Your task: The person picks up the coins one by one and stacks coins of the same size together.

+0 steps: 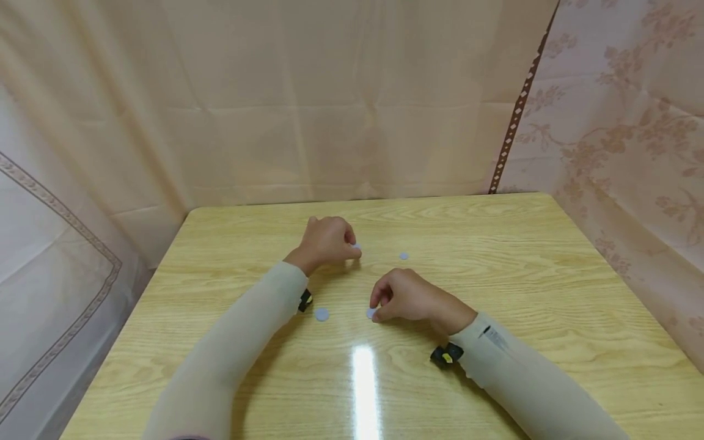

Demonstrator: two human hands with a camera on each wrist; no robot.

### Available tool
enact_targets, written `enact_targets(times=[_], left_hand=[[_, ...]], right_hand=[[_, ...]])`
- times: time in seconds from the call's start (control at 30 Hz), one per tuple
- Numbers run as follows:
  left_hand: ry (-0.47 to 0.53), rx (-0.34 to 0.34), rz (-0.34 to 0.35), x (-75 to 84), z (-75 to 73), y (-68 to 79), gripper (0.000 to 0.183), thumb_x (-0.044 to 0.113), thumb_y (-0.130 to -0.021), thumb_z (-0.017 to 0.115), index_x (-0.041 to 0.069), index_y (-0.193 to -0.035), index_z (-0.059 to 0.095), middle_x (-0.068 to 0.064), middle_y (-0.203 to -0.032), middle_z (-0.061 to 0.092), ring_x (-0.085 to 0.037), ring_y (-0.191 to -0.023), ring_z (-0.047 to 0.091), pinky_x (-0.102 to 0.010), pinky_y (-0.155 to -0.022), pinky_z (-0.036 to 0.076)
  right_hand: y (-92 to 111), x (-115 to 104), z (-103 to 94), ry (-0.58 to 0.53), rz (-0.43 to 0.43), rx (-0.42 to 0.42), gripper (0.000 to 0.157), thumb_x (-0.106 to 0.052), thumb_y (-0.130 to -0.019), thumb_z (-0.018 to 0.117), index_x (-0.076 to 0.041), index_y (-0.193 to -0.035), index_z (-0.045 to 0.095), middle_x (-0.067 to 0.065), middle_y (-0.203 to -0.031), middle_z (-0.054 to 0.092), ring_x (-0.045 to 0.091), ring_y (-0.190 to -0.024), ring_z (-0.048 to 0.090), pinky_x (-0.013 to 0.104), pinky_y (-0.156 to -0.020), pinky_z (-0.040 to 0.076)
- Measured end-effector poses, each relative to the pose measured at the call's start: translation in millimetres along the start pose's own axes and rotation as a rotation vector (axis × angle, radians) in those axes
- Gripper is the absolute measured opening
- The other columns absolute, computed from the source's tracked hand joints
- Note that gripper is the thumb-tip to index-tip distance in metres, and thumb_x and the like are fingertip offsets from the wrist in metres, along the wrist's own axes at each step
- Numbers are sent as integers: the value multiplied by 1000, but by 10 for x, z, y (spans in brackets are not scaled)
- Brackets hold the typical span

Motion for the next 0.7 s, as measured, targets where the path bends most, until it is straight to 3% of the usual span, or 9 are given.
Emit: enact_targets(times=[0.7], left_hand=[[92, 78, 56, 65, -160, 376, 15, 37, -74, 76, 27, -85, 76, 13, -97, 73, -13, -86, 64, -43, -85, 32]], right_hand=[[12, -39, -15, -12, -16, 0, 12, -20, -81, 88, -20, -85, 76, -4, -70, 62, 9, -61, 51, 25, -57, 41]])
Point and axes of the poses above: each hand's wrist, its own y-axis away from the middle knuckle, its own z-axis out of the palm, x = y × z, the point moved 6 cm from there along -y, towards the middle knuckle
